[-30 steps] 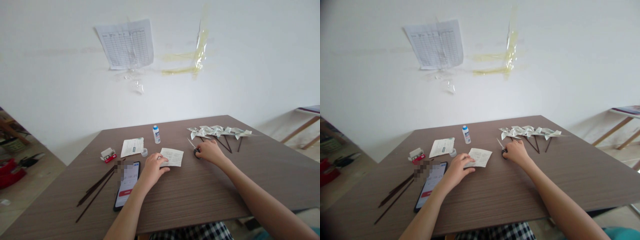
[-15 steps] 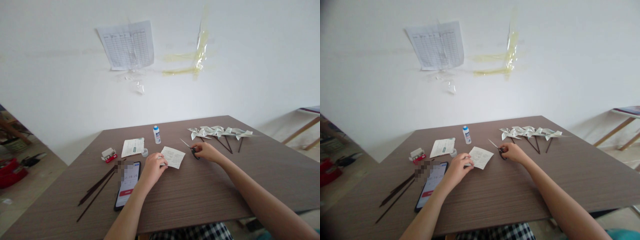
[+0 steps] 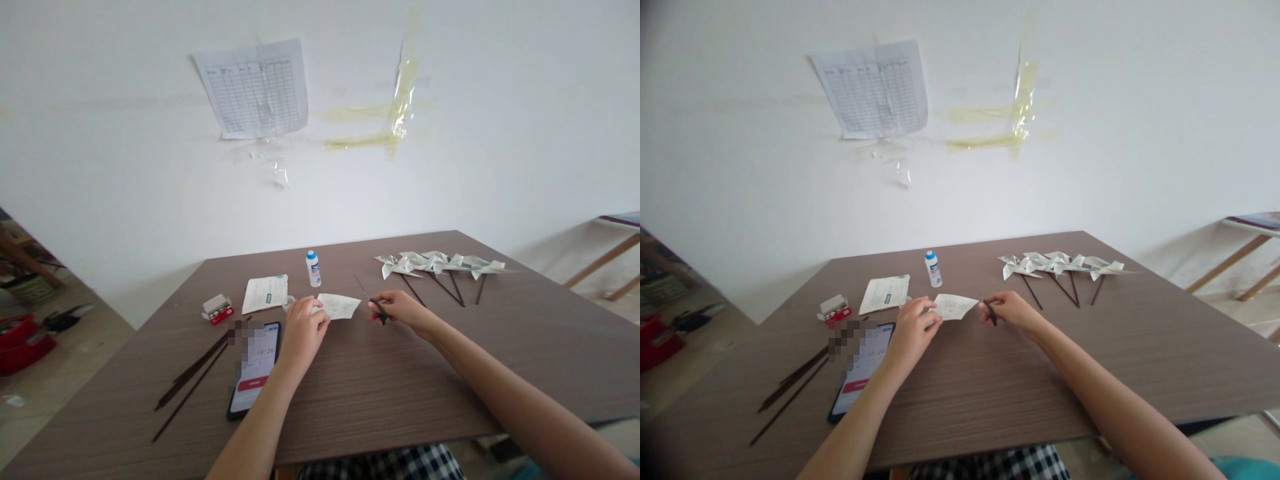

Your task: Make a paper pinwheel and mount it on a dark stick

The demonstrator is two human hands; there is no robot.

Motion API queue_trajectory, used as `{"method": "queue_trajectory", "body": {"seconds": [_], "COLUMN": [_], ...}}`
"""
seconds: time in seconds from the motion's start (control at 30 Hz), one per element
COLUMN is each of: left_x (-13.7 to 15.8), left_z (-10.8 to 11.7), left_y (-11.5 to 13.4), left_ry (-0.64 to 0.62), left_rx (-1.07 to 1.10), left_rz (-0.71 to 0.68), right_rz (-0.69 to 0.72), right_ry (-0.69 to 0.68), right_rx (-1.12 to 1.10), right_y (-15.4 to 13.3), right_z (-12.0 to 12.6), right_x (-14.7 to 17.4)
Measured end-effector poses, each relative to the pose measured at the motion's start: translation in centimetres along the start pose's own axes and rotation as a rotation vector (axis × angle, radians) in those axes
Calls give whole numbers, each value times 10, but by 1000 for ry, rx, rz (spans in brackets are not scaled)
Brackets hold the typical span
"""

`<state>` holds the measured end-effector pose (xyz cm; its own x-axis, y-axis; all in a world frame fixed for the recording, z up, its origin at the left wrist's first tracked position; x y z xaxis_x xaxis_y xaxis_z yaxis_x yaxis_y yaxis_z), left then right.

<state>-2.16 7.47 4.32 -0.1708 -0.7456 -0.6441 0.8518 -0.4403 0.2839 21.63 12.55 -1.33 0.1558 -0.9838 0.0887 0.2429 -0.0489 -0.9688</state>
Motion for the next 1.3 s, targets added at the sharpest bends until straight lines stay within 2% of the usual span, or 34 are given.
{"method": "queue_trajectory", "body": {"seconds": [0.13, 0.27, 0.37, 0.47, 0.63, 0.77, 1.0, 1.1, 1.3], "left_x": [2, 2, 2, 2, 9, 19, 25, 23, 25], "left_z": [-7, -12, -14, -10, 6, -7, -29, -26, -16], "left_y": [13, 23, 24, 14, -10, -19, -15, -16, -26], "left_ry": [-62, -126, -133, -69, 157, 170, 113, 132, 245], "left_rx": [74, 135, 171, 189, 294, 414, 444, 487, 454], "left_rz": [-17, -3, 30, 123, 346, 494, 546, 557, 631], "right_rz": [2, -37, -42, -21, 45, 88, 130, 139, 108], "right_ry": [78, 177, 194, 219, 366, 423, 401, 363, 319], "right_rx": [-112, -119, -133, -187, -273, -319, -365, -358, -393], "right_y": [6, 15, 18, 18, 14, 9, -2, -5, 0], "right_z": [-14, -11, -9, -5, 12, 20, 11, 1, -14], "right_x": [-3, -7, -9, -10, -7, -3, 3, 6, 8]}}
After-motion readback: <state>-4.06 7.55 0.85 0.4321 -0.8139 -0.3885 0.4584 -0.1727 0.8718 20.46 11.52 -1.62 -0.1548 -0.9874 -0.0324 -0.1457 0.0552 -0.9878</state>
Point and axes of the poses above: each hand's wrist, its own x-axis away from the middle knuckle, its own z-axis out of the back of the hand, y = z × x, the point moved 10 cm from there along -x, towards the middle knuckle, and after that the axes turned 9 degrees about y, right-handed, at the moved point
